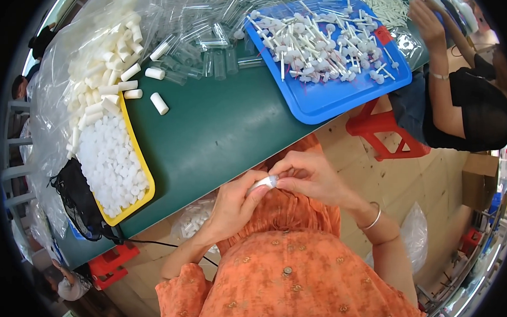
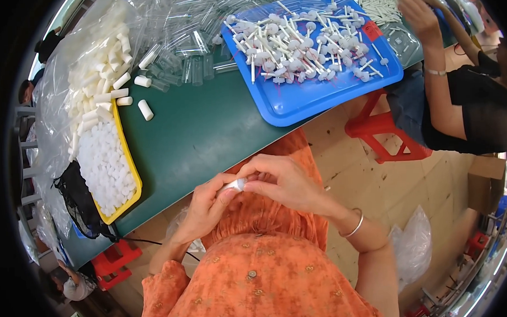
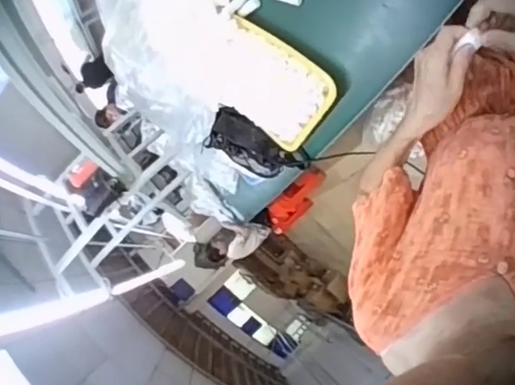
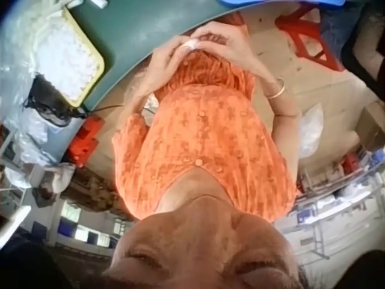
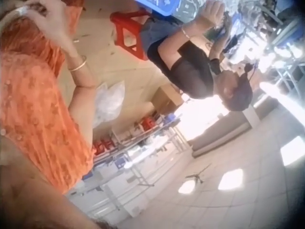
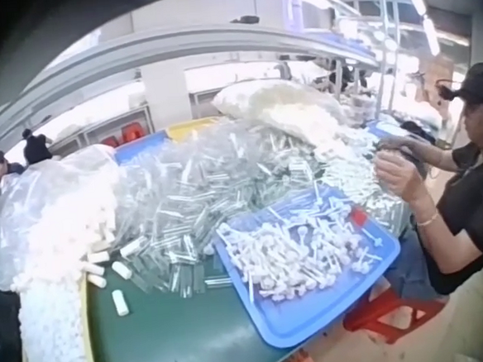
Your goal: Assembling small toy components by inserting plastic stems into foam cylinders at a factory workbench.
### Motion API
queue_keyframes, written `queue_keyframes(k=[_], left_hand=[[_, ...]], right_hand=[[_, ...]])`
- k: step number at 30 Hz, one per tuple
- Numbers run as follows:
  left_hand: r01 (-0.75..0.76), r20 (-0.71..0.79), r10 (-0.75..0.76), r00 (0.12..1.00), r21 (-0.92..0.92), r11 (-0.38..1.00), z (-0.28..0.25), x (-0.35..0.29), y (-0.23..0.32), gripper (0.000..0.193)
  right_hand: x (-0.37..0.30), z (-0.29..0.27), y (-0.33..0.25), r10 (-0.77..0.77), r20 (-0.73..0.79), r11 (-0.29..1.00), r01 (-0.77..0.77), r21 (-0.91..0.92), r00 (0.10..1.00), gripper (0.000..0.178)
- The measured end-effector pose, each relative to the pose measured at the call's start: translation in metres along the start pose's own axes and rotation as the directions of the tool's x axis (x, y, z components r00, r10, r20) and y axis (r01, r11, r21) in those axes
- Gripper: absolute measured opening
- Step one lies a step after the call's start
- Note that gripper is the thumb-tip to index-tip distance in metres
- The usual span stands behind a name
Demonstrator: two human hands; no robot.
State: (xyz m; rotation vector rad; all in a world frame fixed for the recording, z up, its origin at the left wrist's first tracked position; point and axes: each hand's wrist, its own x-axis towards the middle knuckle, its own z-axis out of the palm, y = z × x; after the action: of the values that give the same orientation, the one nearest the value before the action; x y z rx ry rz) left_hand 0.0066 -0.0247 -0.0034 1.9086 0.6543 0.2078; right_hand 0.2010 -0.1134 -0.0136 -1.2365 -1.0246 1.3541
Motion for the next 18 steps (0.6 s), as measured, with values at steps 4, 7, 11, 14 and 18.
queue_keyframes(k=[4,7,11,14,18], left_hand=[[0.332,0.185,-0.299,0.936,-0.743,0.581,0.024,-0.012,-0.02,0.021],[0.282,0.082,-0.374,0.924,-0.807,0.519,0.047,-0.004,-0.033,0.024],[0.332,0.103,-0.546,0.832,-0.88,0.34,0.053,0.013,-0.017,0.03],[0.497,0.237,-0.594,0.769,-0.806,0.321,0.049,0.018,-0.014,0.031],[0.343,0.175,-0.487,0.855,-0.897,0.279,0.049,0.022,-0.019,0.033]], right_hand=[[-0.032,0.017,0.062,0.092,-0.317,0.942,0.021,0.336,0.944,0.018],[-0.037,0.041,0.077,0.238,-0.257,0.93,-0.143,0.338,0.937,0.022],[-0.023,0.072,0.069,0.303,-0.201,0.742,-0.098,0.663,0.932,0.035],[-0.02,0.072,0.067,0.385,-0.178,0.628,-0.116,0.77,0.906,0.032],[-0.012,0.069,0.055,0.41,-0.122,0.493,-0.107,0.863,0.904,0.032]])
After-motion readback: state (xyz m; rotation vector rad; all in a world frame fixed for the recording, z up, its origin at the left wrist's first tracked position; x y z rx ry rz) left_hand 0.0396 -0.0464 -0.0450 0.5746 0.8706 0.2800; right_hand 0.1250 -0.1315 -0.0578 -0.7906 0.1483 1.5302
